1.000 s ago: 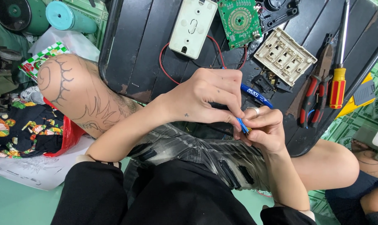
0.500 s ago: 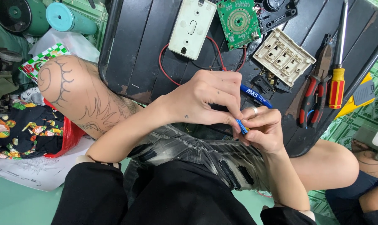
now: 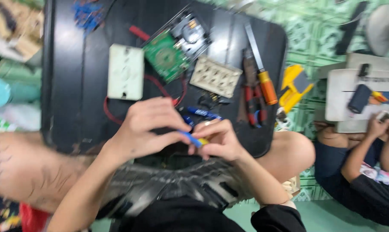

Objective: The person sits on the floor and uses a yellow utility knife to strip the insulation from blue wires. They then use pliers to twist the exposed wire ends and connect them to a circuit board and a white plastic housing.

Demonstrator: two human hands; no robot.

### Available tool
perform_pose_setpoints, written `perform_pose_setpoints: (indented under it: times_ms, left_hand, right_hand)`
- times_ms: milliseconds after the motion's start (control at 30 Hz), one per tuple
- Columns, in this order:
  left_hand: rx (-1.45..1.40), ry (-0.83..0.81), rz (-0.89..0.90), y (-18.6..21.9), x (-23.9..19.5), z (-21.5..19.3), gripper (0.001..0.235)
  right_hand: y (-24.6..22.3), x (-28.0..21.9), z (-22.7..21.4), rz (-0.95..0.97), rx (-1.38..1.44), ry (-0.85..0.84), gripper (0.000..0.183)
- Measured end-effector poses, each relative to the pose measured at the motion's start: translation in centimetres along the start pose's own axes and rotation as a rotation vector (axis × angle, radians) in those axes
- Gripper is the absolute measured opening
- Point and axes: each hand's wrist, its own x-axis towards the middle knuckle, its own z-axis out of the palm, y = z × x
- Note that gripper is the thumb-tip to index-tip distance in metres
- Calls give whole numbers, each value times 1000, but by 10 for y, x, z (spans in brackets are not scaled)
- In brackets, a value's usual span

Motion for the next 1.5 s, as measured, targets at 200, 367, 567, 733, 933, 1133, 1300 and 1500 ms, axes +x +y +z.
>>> perform_pose_setpoints:
  times_ms: [200,367,567,733,933,1133,1300,1500]
  left_hand:
    - [-24,3,-74,1,-3,8,10]
    - [-30,25,-124,0,-7,8,12]
    - [-41,70,-132,0,-3,10,16]
    - [-35,89,-109,-1,-1,11,19]
    - [-31,122,-32,-7,-15,12,16]
    - [-133,144,24,-17,-25,16,16]
    - [-211,130,-56,-22,-33,23,13]
    - [-232,128,-69,-27,-39,29,13]
  right_hand:
    - [3,-2,2,32,3,41,35]
    - [3,-5,4,53,8,47,38]
    - [0,1,1,47,-15,17,39]
    - [-4,2,0,40,-5,-12,37]
    - [-1,-9,-10,95,-118,1,36]
    - [-4,-4,-6,90,-17,-3,40]
    - [-4,-5,-8,57,-71,-17,41]
    - [-3,-5,-9,51,-39,-15,39]
